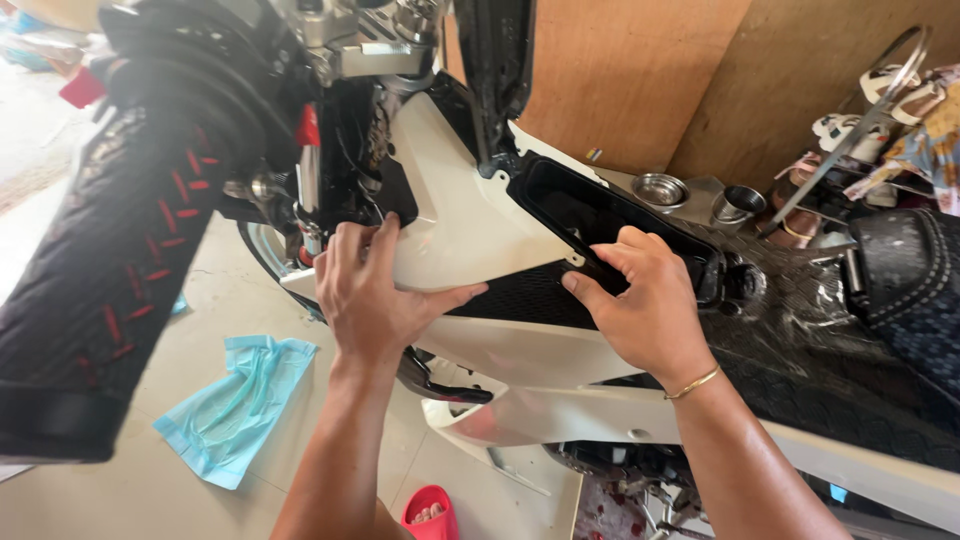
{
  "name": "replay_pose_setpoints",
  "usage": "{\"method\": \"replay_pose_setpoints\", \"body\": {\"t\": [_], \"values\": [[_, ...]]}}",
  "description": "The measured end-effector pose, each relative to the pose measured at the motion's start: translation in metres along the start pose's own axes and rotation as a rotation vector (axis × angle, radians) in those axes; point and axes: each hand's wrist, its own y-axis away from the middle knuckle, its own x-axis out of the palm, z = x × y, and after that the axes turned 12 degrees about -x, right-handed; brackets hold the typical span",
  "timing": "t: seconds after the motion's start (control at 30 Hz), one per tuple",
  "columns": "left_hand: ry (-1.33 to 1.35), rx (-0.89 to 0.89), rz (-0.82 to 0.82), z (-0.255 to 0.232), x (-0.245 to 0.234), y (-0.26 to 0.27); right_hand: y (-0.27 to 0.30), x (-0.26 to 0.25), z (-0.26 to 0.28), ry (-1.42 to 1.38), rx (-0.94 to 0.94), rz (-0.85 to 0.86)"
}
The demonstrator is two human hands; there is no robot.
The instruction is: The person uses a screwdriver to remove screws from the motorcycle's side panel, then detaches and reattaches the panel, aligning it with the frame and securing it with screws.
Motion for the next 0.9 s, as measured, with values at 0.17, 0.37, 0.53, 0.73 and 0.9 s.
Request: {"method": "replay_pose_setpoints", "body": {"t": [0.17, 0.37, 0.53, 0.73, 0.9], "values": [[0.018, -0.004, 0.007, -0.002, 0.002, 0.001, -0.002, 0.004, 0.001, 0.008, 0.068, -0.025], [0.013, 0.008, -0.011, -0.004, -0.002, -0.001, 0.0, -0.001, 0.004, 0.045, -0.063, -0.044], [0.012, 0.003, -0.01, 0.002, -0.002, 0.002, 0.002, -0.007, -0.005, -0.067, -0.043, 0.077], [0.011, 0.012, -0.039, 0.001, 0.001, -0.001, -0.001, -0.005, -0.006, -0.124, 0.054, 0.066], [0.006, 0.009, -0.039, 0.0, -0.003, 0.005, 0.001, -0.003, -0.003, -0.077, 0.025, 0.045]]}}
